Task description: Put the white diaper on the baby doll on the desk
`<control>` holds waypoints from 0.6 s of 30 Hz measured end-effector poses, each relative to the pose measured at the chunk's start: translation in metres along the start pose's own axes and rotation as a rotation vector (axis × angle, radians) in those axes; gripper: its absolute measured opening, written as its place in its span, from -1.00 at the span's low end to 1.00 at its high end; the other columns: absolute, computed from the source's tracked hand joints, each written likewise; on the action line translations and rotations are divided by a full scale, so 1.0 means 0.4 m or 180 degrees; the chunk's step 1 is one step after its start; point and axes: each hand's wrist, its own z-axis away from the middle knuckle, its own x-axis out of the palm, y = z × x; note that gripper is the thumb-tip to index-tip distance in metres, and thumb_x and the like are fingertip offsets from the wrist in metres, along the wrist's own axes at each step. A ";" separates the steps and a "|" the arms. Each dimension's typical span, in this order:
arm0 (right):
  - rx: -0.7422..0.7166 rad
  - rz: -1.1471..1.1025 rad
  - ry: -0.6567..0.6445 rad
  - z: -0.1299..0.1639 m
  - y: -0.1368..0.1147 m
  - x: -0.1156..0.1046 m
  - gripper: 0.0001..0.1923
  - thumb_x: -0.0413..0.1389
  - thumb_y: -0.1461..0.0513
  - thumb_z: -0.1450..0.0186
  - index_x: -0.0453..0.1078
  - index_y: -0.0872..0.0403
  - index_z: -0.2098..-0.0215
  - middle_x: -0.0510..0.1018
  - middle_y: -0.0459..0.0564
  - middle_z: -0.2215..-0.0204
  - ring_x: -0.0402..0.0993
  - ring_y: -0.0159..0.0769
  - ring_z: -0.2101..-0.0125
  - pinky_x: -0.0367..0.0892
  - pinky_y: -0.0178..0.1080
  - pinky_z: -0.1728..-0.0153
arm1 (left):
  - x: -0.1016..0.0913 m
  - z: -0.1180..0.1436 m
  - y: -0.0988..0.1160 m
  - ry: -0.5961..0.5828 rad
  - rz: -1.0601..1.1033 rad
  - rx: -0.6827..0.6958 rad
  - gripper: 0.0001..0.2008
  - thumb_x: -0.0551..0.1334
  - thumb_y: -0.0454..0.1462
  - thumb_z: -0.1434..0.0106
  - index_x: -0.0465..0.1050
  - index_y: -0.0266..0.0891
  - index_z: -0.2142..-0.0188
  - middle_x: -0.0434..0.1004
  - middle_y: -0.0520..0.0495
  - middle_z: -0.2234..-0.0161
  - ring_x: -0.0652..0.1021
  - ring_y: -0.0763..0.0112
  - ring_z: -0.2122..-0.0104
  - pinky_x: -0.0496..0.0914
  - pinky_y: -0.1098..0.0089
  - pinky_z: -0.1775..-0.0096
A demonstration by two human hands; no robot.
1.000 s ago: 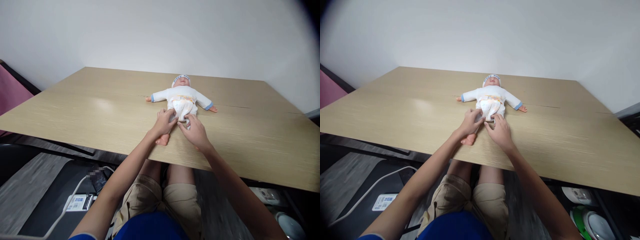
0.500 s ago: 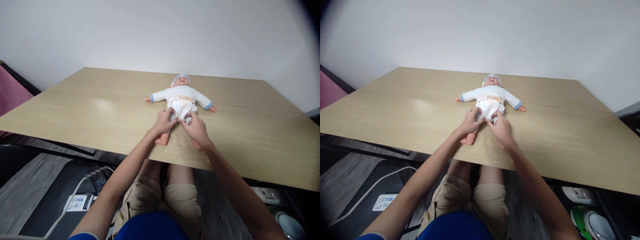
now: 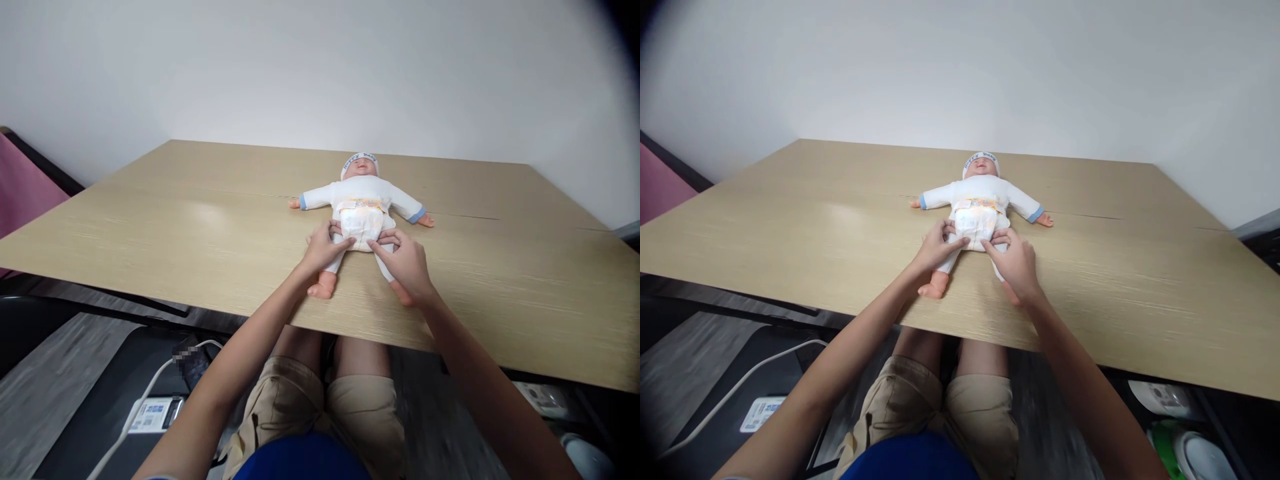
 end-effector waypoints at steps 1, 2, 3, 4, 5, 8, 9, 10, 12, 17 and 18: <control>-0.0050 0.0075 -0.0039 -0.001 -0.003 -0.001 -0.64 0.29 -0.13 -0.37 0.57 -0.03 0.19 0.78 0.05 0.23 0.67 0.00 0.18 0.41 -0.04 0.07 | -0.007 -0.002 0.005 -0.0079 -0.0055 0.0036 -0.60 0.50 -0.08 -0.27 0.51 -0.13 -0.01 0.70 -0.06 0.04 0.64 0.10 -0.02 0.36 0.13 -0.12; -0.0108 0.0147 -0.0083 -0.002 -0.006 -0.001 -0.65 0.26 -0.12 -0.39 0.60 -0.03 0.19 0.78 0.06 0.23 0.66 0.01 0.17 0.41 -0.03 0.06 | -0.014 -0.005 0.009 -0.0184 -0.0108 0.0074 -0.64 0.48 -0.06 -0.28 0.55 -0.13 0.02 0.71 -0.06 0.07 0.64 0.08 -0.01 0.36 0.10 -0.12; -0.0160 0.0208 -0.0126 -0.003 -0.008 0.000 -0.66 0.24 -0.10 -0.41 0.62 -0.03 0.19 0.78 0.06 0.22 0.65 0.02 0.15 0.41 -0.02 0.06 | -0.022 -0.010 0.014 -0.0300 -0.0122 0.0100 -0.66 0.46 -0.03 -0.30 0.59 -0.14 0.05 0.72 -0.07 0.10 0.64 0.05 0.01 0.36 0.08 -0.12; -0.0186 0.0247 -0.0157 -0.005 -0.008 0.001 -0.66 0.22 -0.10 -0.42 0.63 -0.03 0.20 0.78 0.07 0.22 0.64 0.04 0.14 0.41 -0.01 0.05 | -0.030 -0.015 0.018 -0.0435 -0.0081 0.0104 -0.65 0.44 0.01 -0.31 0.62 -0.15 0.07 0.72 -0.09 0.11 0.63 0.04 0.02 0.38 0.07 -0.11; -0.0181 0.0251 -0.0167 -0.006 -0.008 0.003 -0.65 0.22 -0.10 -0.41 0.63 -0.03 0.23 0.78 0.07 0.22 0.63 0.04 0.14 0.41 -0.01 0.05 | -0.038 -0.022 0.022 -0.0582 0.0058 0.0075 -0.63 0.43 0.04 -0.32 0.64 -0.17 0.07 0.72 -0.11 0.11 0.63 0.03 0.03 0.40 0.06 -0.10; 0.0010 0.0008 -0.0136 -0.010 0.000 0.008 -0.61 0.24 -0.14 -0.38 0.61 -0.02 0.26 0.76 0.06 0.25 0.60 0.01 0.18 0.41 -0.03 0.07 | -0.062 -0.039 0.029 -0.1059 0.0970 -0.0247 -0.55 0.44 0.09 -0.30 0.65 -0.20 0.05 0.72 -0.19 0.03 0.64 0.02 0.00 0.48 0.10 -0.04; 0.0119 -0.0144 -0.0125 -0.012 0.004 0.010 -0.58 0.25 -0.17 -0.36 0.60 -0.01 0.26 0.75 0.05 0.25 0.59 -0.02 0.20 0.42 -0.05 0.10 | -0.068 -0.043 0.030 -0.1190 0.1267 -0.0395 -0.54 0.46 0.09 -0.29 0.64 -0.21 0.05 0.72 -0.22 0.00 0.64 0.02 -0.01 0.50 0.11 -0.03; 0.0216 -0.0302 -0.0130 -0.013 0.009 0.012 -0.54 0.26 -0.20 -0.34 0.59 0.00 0.26 0.74 0.05 0.26 0.58 -0.05 0.23 0.42 -0.07 0.13 | -0.074 -0.046 0.030 -0.1279 0.1499 -0.0536 -0.54 0.48 0.08 -0.28 0.64 -0.21 0.06 0.72 -0.23 -0.02 0.65 0.03 -0.01 0.52 0.11 -0.02; 0.0342 -0.0592 -0.0153 -0.015 0.019 0.016 -0.49 0.28 -0.25 -0.31 0.57 0.01 0.25 0.73 0.04 0.25 0.58 -0.09 0.25 0.42 -0.10 0.17 | -0.079 -0.049 0.024 -0.1312 0.1819 -0.0723 -0.54 0.53 0.07 -0.23 0.62 -0.20 0.08 0.72 -0.24 0.00 0.66 0.06 0.01 0.53 0.12 -0.01; 0.0524 -0.1022 -0.0038 -0.015 0.029 0.021 -0.45 0.40 -0.24 -0.22 0.49 0.00 0.18 0.74 0.03 0.30 0.61 -0.11 0.27 0.41 -0.12 0.19 | -0.058 -0.048 -0.012 -0.1116 0.2318 -0.0676 -0.47 0.60 0.05 -0.14 0.54 -0.22 0.12 0.69 -0.14 0.15 0.64 0.26 0.19 0.51 0.24 0.08; 0.0547 -0.1018 -0.0027 -0.014 0.027 0.020 -0.46 0.39 -0.23 -0.23 0.50 0.00 0.18 0.74 0.04 0.30 0.61 -0.10 0.29 0.41 -0.12 0.21 | -0.052 -0.046 -0.019 -0.1066 0.2330 -0.0622 -0.47 0.60 0.06 -0.14 0.53 -0.22 0.13 0.67 -0.11 0.18 0.63 0.29 0.22 0.50 0.27 0.10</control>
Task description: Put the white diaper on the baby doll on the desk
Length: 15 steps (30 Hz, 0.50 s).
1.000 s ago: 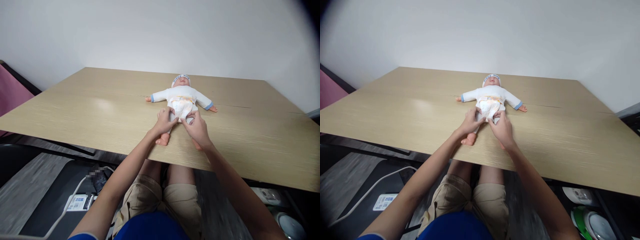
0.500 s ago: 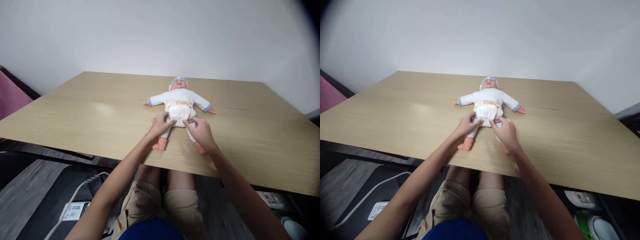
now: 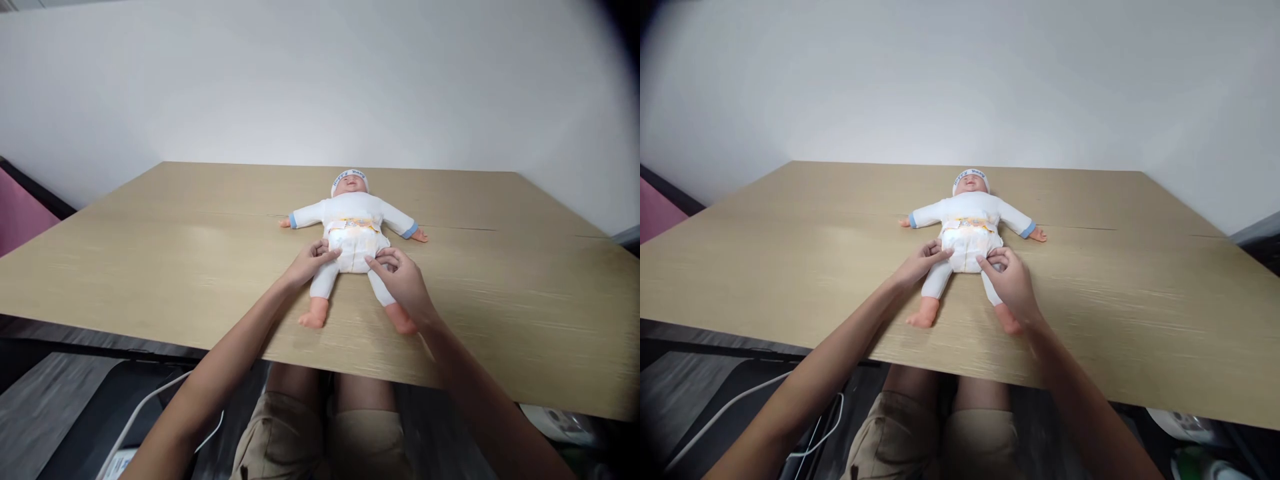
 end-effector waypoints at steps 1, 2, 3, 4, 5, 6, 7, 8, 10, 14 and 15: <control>0.0003 0.0036 -0.0007 0.002 -0.003 -0.001 -0.48 0.38 -0.23 -0.25 0.51 -0.01 0.19 0.75 0.05 0.30 0.60 -0.10 0.30 0.40 -0.12 0.23 | 0.001 -0.001 -0.009 0.0039 -0.0041 0.0076 -0.47 0.59 0.08 -0.16 0.52 -0.22 0.13 0.66 -0.08 0.20 0.61 0.31 0.23 0.48 0.29 0.12; -0.0013 0.0096 -0.0013 0.004 -0.006 -0.002 -0.50 0.36 -0.23 -0.27 0.53 -0.01 0.20 0.76 0.05 0.30 0.59 -0.09 0.31 0.39 -0.11 0.25 | 0.002 -0.001 -0.016 0.0099 -0.0124 0.0164 -0.48 0.57 0.09 -0.18 0.52 -0.21 0.14 0.64 -0.06 0.21 0.60 0.32 0.23 0.47 0.31 0.13; -0.0045 0.0176 -0.0014 0.007 -0.010 -0.003 -0.52 0.34 -0.23 -0.30 0.55 -0.02 0.21 0.76 0.05 0.30 0.58 -0.09 0.33 0.39 -0.11 0.26 | 0.004 -0.001 -0.021 0.0174 -0.0240 0.0257 -0.49 0.55 0.11 -0.20 0.53 -0.21 0.15 0.63 -0.05 0.23 0.59 0.32 0.23 0.46 0.33 0.15; -0.0087 0.0270 -0.0017 0.010 -0.014 -0.004 -0.53 0.32 -0.23 -0.32 0.57 -0.03 0.21 0.76 0.04 0.30 0.57 -0.09 0.34 0.38 -0.11 0.28 | 0.007 0.000 -0.026 0.0246 -0.0372 0.0345 -0.50 0.53 0.12 -0.22 0.53 -0.21 0.16 0.61 -0.03 0.23 0.57 0.33 0.23 0.44 0.34 0.16; -0.0133 0.0370 -0.0018 0.012 -0.018 -0.005 -0.55 0.30 -0.22 -0.34 0.59 -0.04 0.21 0.77 0.03 0.31 0.55 -0.10 0.37 0.36 -0.11 0.30 | 0.009 0.000 -0.028 0.0321 -0.0502 0.0433 -0.52 0.51 0.12 -0.25 0.53 -0.21 0.18 0.60 -0.02 0.24 0.56 0.33 0.23 0.42 0.35 0.17; -0.0179 0.0477 -0.0027 0.013 -0.021 -0.005 -0.55 0.28 -0.22 -0.35 0.61 -0.04 0.22 0.76 0.01 0.32 0.52 -0.12 0.40 0.34 -0.12 0.32 | 0.011 0.001 -0.030 0.0391 -0.0623 0.0520 -0.53 0.49 0.13 -0.27 0.53 -0.21 0.21 0.58 -0.01 0.26 0.54 0.34 0.24 0.41 0.36 0.19; -0.0226 0.0583 -0.0040 0.014 -0.024 -0.005 -0.56 0.27 -0.21 -0.36 0.62 -0.05 0.22 0.76 0.00 0.34 0.49 -0.13 0.44 0.32 -0.12 0.36 | 0.013 0.000 -0.031 0.0454 -0.0722 0.0595 -0.54 0.47 0.13 -0.29 0.52 -0.21 0.24 0.55 0.01 0.29 0.51 0.36 0.27 0.38 0.37 0.20; -0.0280 0.0681 -0.0049 0.014 -0.026 -0.004 -0.56 0.26 -0.21 -0.37 0.63 -0.05 0.23 0.75 -0.01 0.36 0.47 -0.14 0.46 0.30 -0.12 0.37 | 0.015 0.000 -0.032 0.0505 -0.0794 0.0654 -0.54 0.46 0.13 -0.31 0.50 -0.21 0.26 0.52 0.03 0.33 0.49 0.37 0.30 0.36 0.37 0.22; -0.0419 0.0826 -0.0058 0.013 -0.027 -0.002 -0.58 0.25 -0.19 -0.38 0.64 -0.05 0.27 0.74 -0.01 0.37 0.49 -0.12 0.45 0.30 -0.12 0.36 | 0.016 -0.002 -0.032 0.0557 -0.0884 0.0732 -0.54 0.45 0.13 -0.32 0.49 -0.21 0.30 0.47 0.05 0.38 0.45 0.39 0.34 0.33 0.36 0.24; -0.0678 0.0908 -0.0034 0.011 -0.024 0.005 -0.63 0.24 -0.12 -0.40 0.63 -0.03 0.28 0.76 0.03 0.27 0.60 -0.04 0.27 0.36 -0.10 0.20 | 0.013 -0.008 -0.035 0.0555 -0.0819 0.0717 -0.53 0.46 0.14 -0.31 0.53 -0.23 0.27 0.51 0.02 0.36 0.46 0.38 0.33 0.33 0.36 0.24; -0.0689 0.0911 -0.0021 0.011 -0.023 0.006 -0.64 0.23 -0.11 -0.40 0.62 -0.02 0.28 0.76 0.04 0.26 0.60 -0.05 0.25 0.36 -0.11 0.19 | 0.012 -0.009 -0.036 0.0552 -0.0774 0.0705 -0.52 0.47 0.14 -0.30 0.54 -0.24 0.26 0.52 0.01 0.35 0.47 0.37 0.32 0.34 0.37 0.24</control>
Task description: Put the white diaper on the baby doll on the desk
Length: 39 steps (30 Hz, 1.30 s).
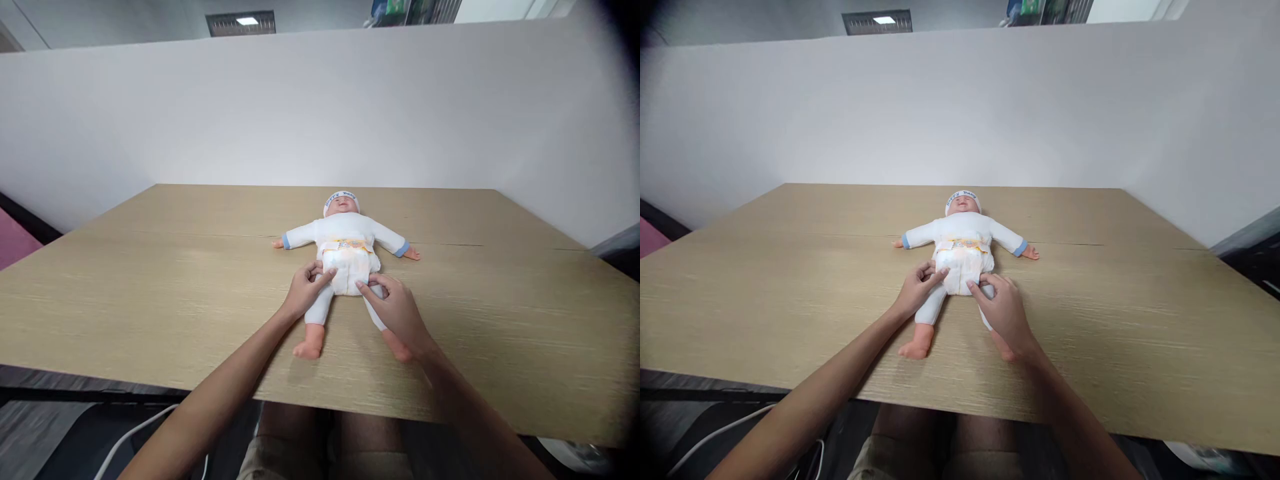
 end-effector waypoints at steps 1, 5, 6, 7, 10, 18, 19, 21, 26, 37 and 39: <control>0.0017 0.0008 0.0025 0.001 0.000 0.001 -0.63 0.23 -0.10 -0.40 0.62 -0.01 0.28 0.75 0.04 0.26 0.59 -0.07 0.25 0.36 -0.12 0.18 | -0.001 -0.001 -0.002 0.0003 0.0044 -0.0014 -0.51 0.48 0.14 -0.29 0.54 -0.25 0.25 0.53 0.00 0.34 0.47 0.37 0.31 0.34 0.37 0.24; 0.0128 0.0046 0.0116 0.003 0.001 0.003 -0.60 0.22 -0.12 -0.40 0.63 0.01 0.26 0.72 0.04 0.31 0.53 -0.11 0.30 0.32 -0.16 0.23 | -0.002 -0.007 -0.011 -0.0014 0.0155 -0.0027 -0.50 0.50 0.14 -0.26 0.53 -0.25 0.24 0.53 -0.01 0.33 0.47 0.37 0.31 0.35 0.39 0.24; 0.0146 0.0048 0.0113 0.003 0.001 0.002 -0.59 0.22 -0.13 -0.40 0.63 0.01 0.26 0.72 0.04 0.31 0.52 -0.11 0.30 0.31 -0.16 0.24 | -0.003 -0.008 -0.011 -0.0019 0.0162 -0.0023 -0.50 0.50 0.14 -0.27 0.53 -0.25 0.25 0.52 0.00 0.34 0.46 0.39 0.32 0.33 0.39 0.24; 0.0163 0.0040 0.0106 0.003 0.001 0.002 -0.59 0.22 -0.13 -0.40 0.64 0.01 0.25 0.72 0.04 0.31 0.51 -0.11 0.31 0.31 -0.16 0.25 | -0.003 -0.009 -0.012 -0.0020 0.0150 -0.0014 -0.51 0.49 0.13 -0.27 0.52 -0.25 0.26 0.50 0.01 0.36 0.44 0.40 0.33 0.32 0.40 0.25; 0.0209 -0.0038 0.0042 0.001 0.000 0.001 -0.58 0.22 -0.14 -0.39 0.65 0.02 0.24 0.72 0.04 0.31 0.52 -0.11 0.31 0.31 -0.17 0.26 | -0.004 -0.008 -0.009 -0.0001 0.0053 0.0027 -0.52 0.49 0.12 -0.28 0.53 -0.26 0.26 0.48 0.03 0.36 0.44 0.41 0.33 0.31 0.41 0.25; 0.0089 -0.0271 -0.0011 -0.003 0.015 0.027 -0.54 0.17 -0.16 -0.41 0.62 0.01 0.29 0.72 0.04 0.31 0.57 -0.08 0.28 0.37 -0.17 0.23 | -0.013 -0.001 -0.017 0.0033 0.0097 0.0069 -0.54 0.45 0.11 -0.34 0.55 -0.27 0.20 0.59 -0.04 0.28 0.54 0.32 0.24 0.39 0.38 0.15; 0.0077 -0.0255 -0.0005 -0.005 0.017 0.030 -0.54 0.17 -0.17 -0.40 0.62 0.01 0.29 0.72 0.04 0.32 0.57 -0.07 0.28 0.37 -0.16 0.23 | -0.012 -0.001 -0.018 0.0043 0.0090 0.0089 -0.54 0.45 0.11 -0.33 0.54 -0.27 0.21 0.60 -0.04 0.28 0.54 0.31 0.24 0.40 0.38 0.15; 0.0080 -0.0243 -0.0011 -0.006 0.019 0.031 -0.54 0.16 -0.17 -0.40 0.61 0.00 0.28 0.72 0.04 0.30 0.57 -0.07 0.28 0.38 -0.16 0.22 | -0.009 0.000 -0.018 0.0058 0.0080 0.0115 -0.53 0.46 0.12 -0.33 0.55 -0.26 0.19 0.61 -0.06 0.26 0.56 0.29 0.22 0.41 0.37 0.13; 0.0097 -0.0199 -0.0001 -0.006 0.023 0.033 -0.55 0.16 -0.16 -0.40 0.60 0.00 0.28 0.71 0.04 0.29 0.57 -0.06 0.25 0.38 -0.14 0.18 | -0.001 0.001 -0.019 0.0125 0.0031 0.0177 -0.53 0.45 0.11 -0.33 0.55 -0.27 0.19 0.61 -0.06 0.27 0.55 0.30 0.23 0.40 0.37 0.13; 0.0035 -0.0084 0.0010 -0.005 0.013 0.025 -0.56 0.15 -0.15 -0.43 0.59 0.00 0.30 0.70 0.00 0.34 0.54 -0.13 0.36 0.34 -0.19 0.30 | -0.005 0.002 -0.013 0.0065 -0.0012 0.0183 -0.59 0.44 0.07 -0.37 0.56 -0.25 0.20 0.61 -0.01 0.28 0.53 0.34 0.25 0.38 0.39 0.14; 0.0005 -0.0005 0.0075 -0.004 0.011 0.022 -0.57 0.16 -0.14 -0.43 0.60 0.00 0.29 0.71 0.02 0.32 0.55 -0.12 0.35 0.34 -0.17 0.29 | -0.005 0.000 -0.013 0.0044 0.0004 0.0188 -0.60 0.44 0.07 -0.38 0.56 -0.24 0.19 0.63 -0.02 0.28 0.54 0.34 0.25 0.39 0.39 0.14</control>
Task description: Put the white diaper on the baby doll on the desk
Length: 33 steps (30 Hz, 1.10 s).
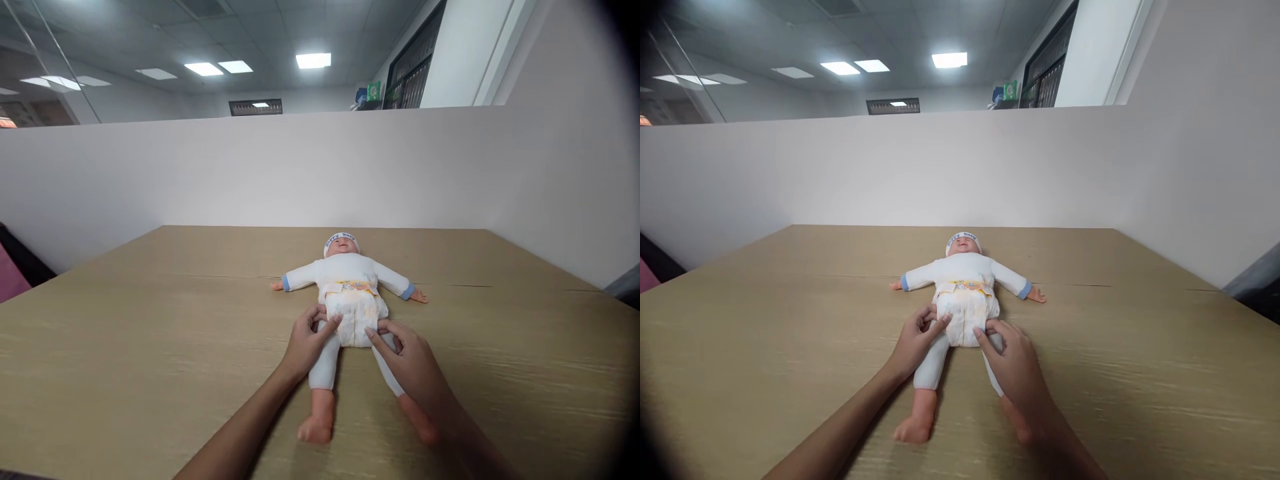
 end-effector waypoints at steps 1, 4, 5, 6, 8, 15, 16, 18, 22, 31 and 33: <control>-0.0036 0.0055 0.0037 0.001 0.000 -0.001 -0.57 0.16 -0.14 -0.43 0.61 0.00 0.29 0.71 0.03 0.32 0.55 -0.11 0.34 0.34 -0.17 0.28 | 0.000 -0.001 -0.001 -0.0010 0.0005 0.0009 -0.60 0.44 0.06 -0.38 0.57 -0.24 0.19 0.64 -0.02 0.27 0.55 0.33 0.24 0.40 0.39 0.14; -0.0183 0.0263 0.0160 0.007 0.002 0.000 -0.56 0.15 -0.15 -0.46 0.63 -0.01 0.27 0.70 0.06 0.30 0.54 -0.07 0.27 0.35 -0.13 0.22 | -0.001 -0.004 -0.003 0.0074 -0.0071 0.0012 -0.60 0.45 0.07 -0.36 0.60 -0.23 0.15 0.66 -0.04 0.27 0.58 0.30 0.24 0.42 0.37 0.13; -0.0214 0.0319 0.0215 0.009 0.002 0.001 -0.55 0.15 -0.16 -0.46 0.64 -0.02 0.26 0.70 0.06 0.29 0.55 -0.05 0.24 0.35 -0.11 0.19 | -0.001 -0.003 -0.002 0.0137 -0.0122 0.0006 -0.59 0.46 0.08 -0.34 0.61 -0.23 0.14 0.67 -0.04 0.27 0.59 0.29 0.24 0.42 0.36 0.14; -0.0218 0.0347 0.0264 0.012 0.002 0.000 -0.54 0.15 -0.17 -0.46 0.65 -0.02 0.25 0.69 0.07 0.26 0.56 -0.04 0.21 0.37 -0.10 0.17 | -0.001 0.000 0.000 0.0206 -0.0188 0.0000 -0.58 0.47 0.08 -0.33 0.62 -0.23 0.13 0.69 -0.06 0.26 0.60 0.27 0.23 0.43 0.35 0.13; -0.0154 0.0333 0.0296 0.020 -0.002 -0.004 -0.54 0.16 -0.18 -0.46 0.65 -0.03 0.22 0.67 0.08 0.21 0.57 -0.04 0.19 0.39 -0.09 0.15 | -0.002 0.007 0.010 0.0339 -0.0398 0.0002 -0.57 0.47 0.08 -0.32 0.64 -0.22 0.10 0.71 -0.08 0.23 0.62 0.24 0.22 0.43 0.33 0.14; -0.0183 0.0436 0.0234 -0.026 0.037 -0.075 -0.63 0.16 -0.12 -0.47 0.54 -0.03 0.10 0.66 0.06 0.18 0.53 -0.06 0.20 0.38 -0.08 0.10 | -0.064 -0.025 0.069 0.0651 -0.1795 0.0564 -0.69 0.19 -0.02 -0.55 0.54 -0.19 0.04 0.67 -0.16 0.03 0.57 0.18 0.08 0.41 0.22 0.00; -0.0304 0.0538 0.0332 -0.054 0.057 -0.083 -0.63 0.16 -0.10 -0.47 0.52 -0.01 0.06 0.66 0.08 0.16 0.52 -0.04 0.18 0.38 -0.07 0.07 | -0.080 -0.048 0.074 0.0681 -0.2098 0.0699 -0.72 0.17 -0.05 -0.56 0.51 -0.19 0.01 0.65 -0.18 -0.02 0.55 0.14 0.02 0.40 0.19 -0.07; -0.0608 0.0819 0.0535 -0.128 0.100 -0.091 -0.61 0.16 -0.05 -0.45 0.48 0.04 -0.05 0.66 0.16 0.04 0.52 0.03 0.06 0.36 0.00 -0.07 | -0.111 -0.107 0.074 0.0692 -0.2781 0.0871 -0.71 0.20 -0.08 -0.52 0.47 -0.20 -0.07 0.58 -0.24 -0.13 0.49 0.04 -0.12 0.33 0.10 -0.19; -0.0639 0.1566 0.0288 -0.287 0.159 -0.072 -0.36 0.20 0.00 -0.42 0.37 0.20 -0.33 0.53 0.36 -0.26 0.39 0.22 -0.22 0.26 0.07 -0.24 | -0.155 -0.233 0.049 0.0451 -0.3842 0.0575 -0.50 0.33 -0.04 -0.41 0.42 -0.28 -0.20 0.51 -0.38 -0.23 0.41 -0.17 -0.23 0.26 -0.03 -0.25; 0.0023 0.1599 -0.0540 -0.390 0.128 -0.015 -0.72 0.10 0.20 -0.44 0.55 0.13 -0.04 0.70 0.28 -0.01 0.62 0.00 0.07 0.31 -0.20 0.18 | -0.118 -0.300 0.078 0.0154 -0.3953 -0.0039 -0.56 0.27 0.02 -0.44 0.49 -0.32 -0.05 0.67 -0.41 0.03 0.60 -0.14 0.02 0.39 0.13 0.02; 0.0113 0.1505 -0.0532 -0.365 0.103 -0.038 -0.71 0.10 0.20 -0.43 0.55 0.11 -0.04 0.72 0.26 0.01 0.63 0.00 0.09 0.32 -0.21 0.20 | -0.095 -0.245 0.122 0.0302 -0.3597 -0.0255 -0.53 0.28 0.07 -0.42 0.47 -0.30 -0.03 0.68 -0.38 0.06 0.63 -0.08 0.10 0.40 0.18 0.12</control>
